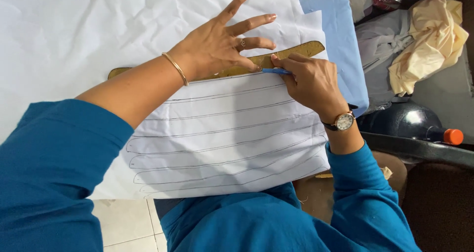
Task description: Using a curved wooden ruler and a blue pen to draw a series of parallel curved lines on white fabric.
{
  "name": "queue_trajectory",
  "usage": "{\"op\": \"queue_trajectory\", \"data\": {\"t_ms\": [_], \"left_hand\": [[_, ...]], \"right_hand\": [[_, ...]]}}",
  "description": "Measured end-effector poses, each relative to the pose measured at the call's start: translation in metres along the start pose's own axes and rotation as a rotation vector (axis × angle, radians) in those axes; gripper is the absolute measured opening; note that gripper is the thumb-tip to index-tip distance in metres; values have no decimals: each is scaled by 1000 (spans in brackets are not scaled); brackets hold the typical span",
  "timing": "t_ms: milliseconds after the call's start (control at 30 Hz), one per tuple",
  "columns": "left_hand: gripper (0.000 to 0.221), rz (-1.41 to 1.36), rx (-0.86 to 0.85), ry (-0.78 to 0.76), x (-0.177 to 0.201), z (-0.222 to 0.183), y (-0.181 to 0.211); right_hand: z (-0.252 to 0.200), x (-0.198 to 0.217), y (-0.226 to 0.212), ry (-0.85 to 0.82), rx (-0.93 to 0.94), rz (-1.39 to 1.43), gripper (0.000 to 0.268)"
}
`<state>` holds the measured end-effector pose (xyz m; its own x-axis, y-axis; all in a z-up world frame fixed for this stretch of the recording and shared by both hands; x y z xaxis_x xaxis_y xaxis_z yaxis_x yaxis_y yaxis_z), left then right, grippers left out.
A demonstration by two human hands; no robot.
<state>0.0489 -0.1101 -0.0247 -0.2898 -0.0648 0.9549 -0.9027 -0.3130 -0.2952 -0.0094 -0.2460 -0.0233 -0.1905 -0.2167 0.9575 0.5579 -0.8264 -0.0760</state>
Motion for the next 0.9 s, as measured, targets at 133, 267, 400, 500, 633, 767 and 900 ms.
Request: {"op": "queue_trajectory", "data": {"t_ms": [133,267,400,500,633,767,900], "left_hand": [[84,-175,-13,67,7,0,2],[115,-193,33,11,4,0,2],[90,85,78,-87,0,1,4],[95,72,39,-86,-4,2,3],[99,-177,40,51,2,-3,2],[102,-102,75,-10,-5,-1,0],[88,-20,85,-91,-9,1,0]], "right_hand": [[3,6,5,-83,23,21,27],[14,37,25,88,-55,539,16],[19,31,57,351,-162,899,50],[26,5,58,290,-287,1075,37],[32,-10,45,218,-211,1146,22],[34,0,45,232,-180,972,27],[36,-1,40,198,-100,943,18]]}}
Point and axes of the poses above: each hand's wrist, its own z-axis towards the middle knuckle, its own x-axis out of the back of the hand, y = z × x, the point moved 7 cm from there along z, towards the middle knuckle, and after that the axes turned 12 degrees about x, right-handed, at the moved point
